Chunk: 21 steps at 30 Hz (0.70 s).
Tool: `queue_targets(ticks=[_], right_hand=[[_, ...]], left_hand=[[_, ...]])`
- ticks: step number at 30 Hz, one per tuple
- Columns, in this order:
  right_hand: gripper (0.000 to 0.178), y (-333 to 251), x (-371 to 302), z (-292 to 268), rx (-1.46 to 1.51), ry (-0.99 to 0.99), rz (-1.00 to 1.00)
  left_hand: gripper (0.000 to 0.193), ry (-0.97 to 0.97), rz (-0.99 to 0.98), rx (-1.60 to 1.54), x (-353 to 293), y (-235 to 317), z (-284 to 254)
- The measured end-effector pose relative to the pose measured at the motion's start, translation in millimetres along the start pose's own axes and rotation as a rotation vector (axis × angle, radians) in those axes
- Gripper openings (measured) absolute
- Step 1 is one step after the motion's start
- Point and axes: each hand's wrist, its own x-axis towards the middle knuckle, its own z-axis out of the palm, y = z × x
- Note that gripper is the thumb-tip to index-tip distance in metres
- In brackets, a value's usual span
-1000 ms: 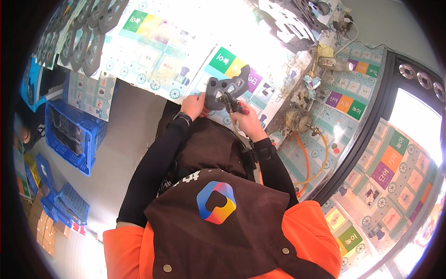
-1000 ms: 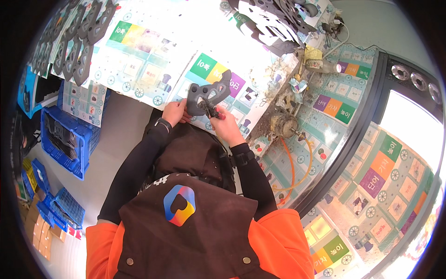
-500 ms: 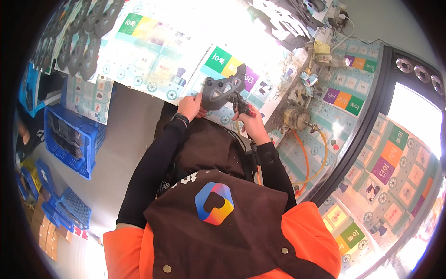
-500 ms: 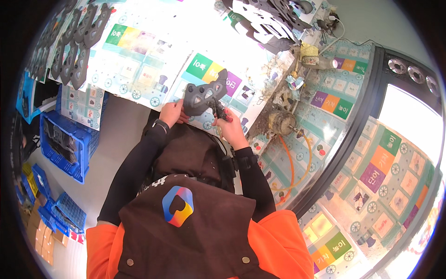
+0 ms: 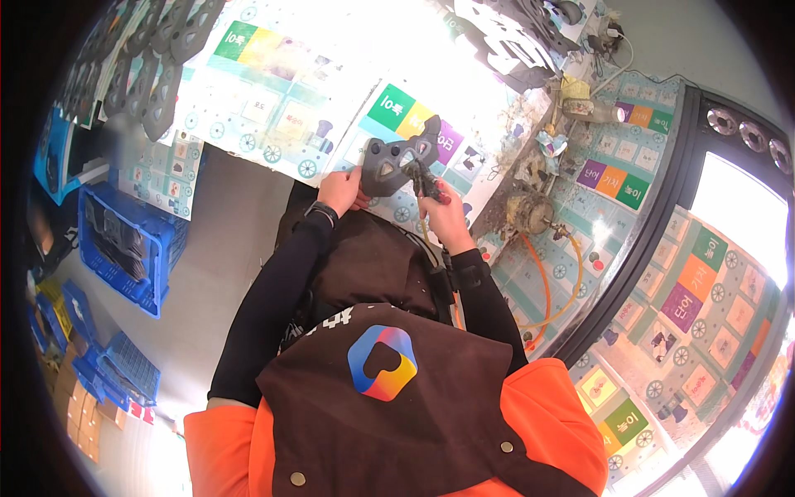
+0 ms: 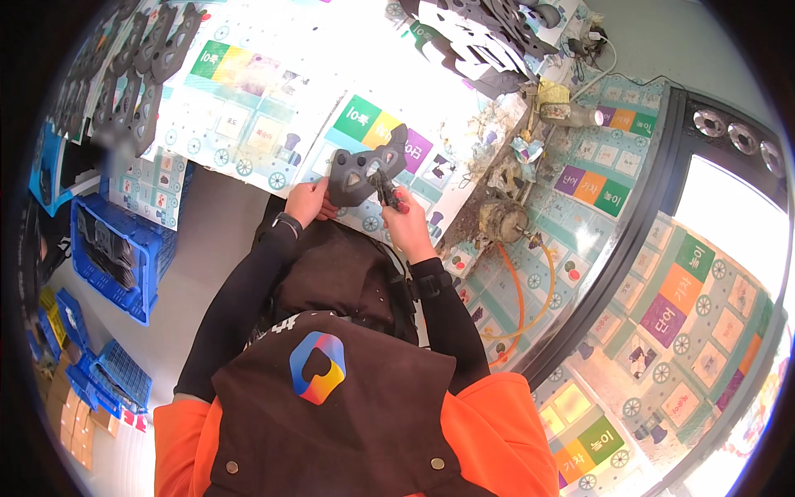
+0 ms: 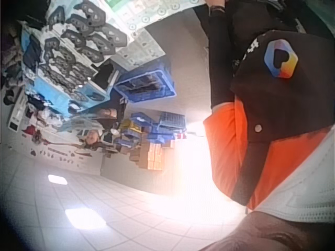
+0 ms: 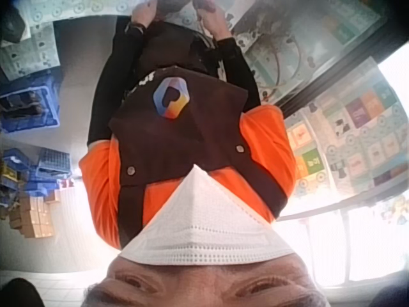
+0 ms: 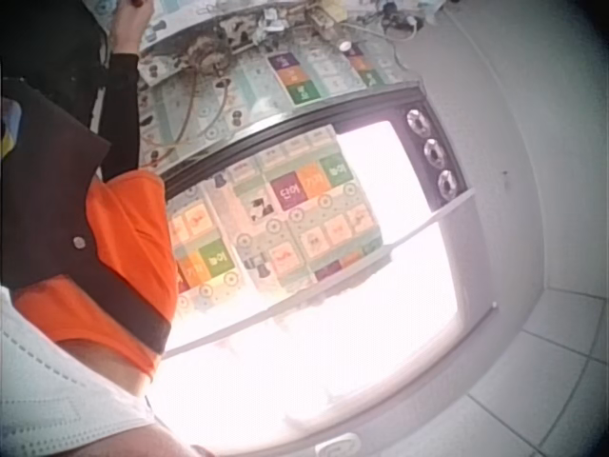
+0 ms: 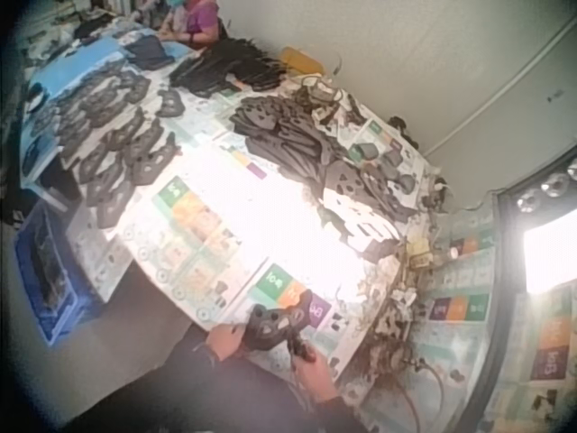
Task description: Apply glue to shoe upper components and assemble them.
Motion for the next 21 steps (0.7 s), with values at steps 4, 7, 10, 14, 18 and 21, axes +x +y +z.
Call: queue_targets(ticks=[4,7,10,14,18,21], right_hand=[[0.018,7.0,-3.1,-5.2,-0.017,-0.056,0.018],[0.020,20.1,-10.4,-14.3,0.008,-0.092,0.028],[0.037,31.2,-17.5,-25.8,-0.045,-0.003,-0.138],[0.040,39.7,-11.4,-45.0,-0.252,0.154,0.031],[0.049,52.7,5.9,-55.5,-0.748,0.325,-0.177],[0.058,56.3,10.3,-59.8,-0.905,0.447,-0.252]], left_hand=[[0.059,0.001,0.004,0.008,3.3,-3.6,1.1],[0.060,-0.016,0.012,-0.017,6.8,-11.4,3.2],[0.050,-0.084,0.106,0.195,2.9,-16.2,1.9],[0.026,-0.103,0.188,0.109,-18.0,-5.7,3.9],[0.017,-0.113,0.345,0.040,-46.6,33.6,-11.2],[0.020,-0.306,0.365,-0.370,-82.0,72.8,-39.1]])
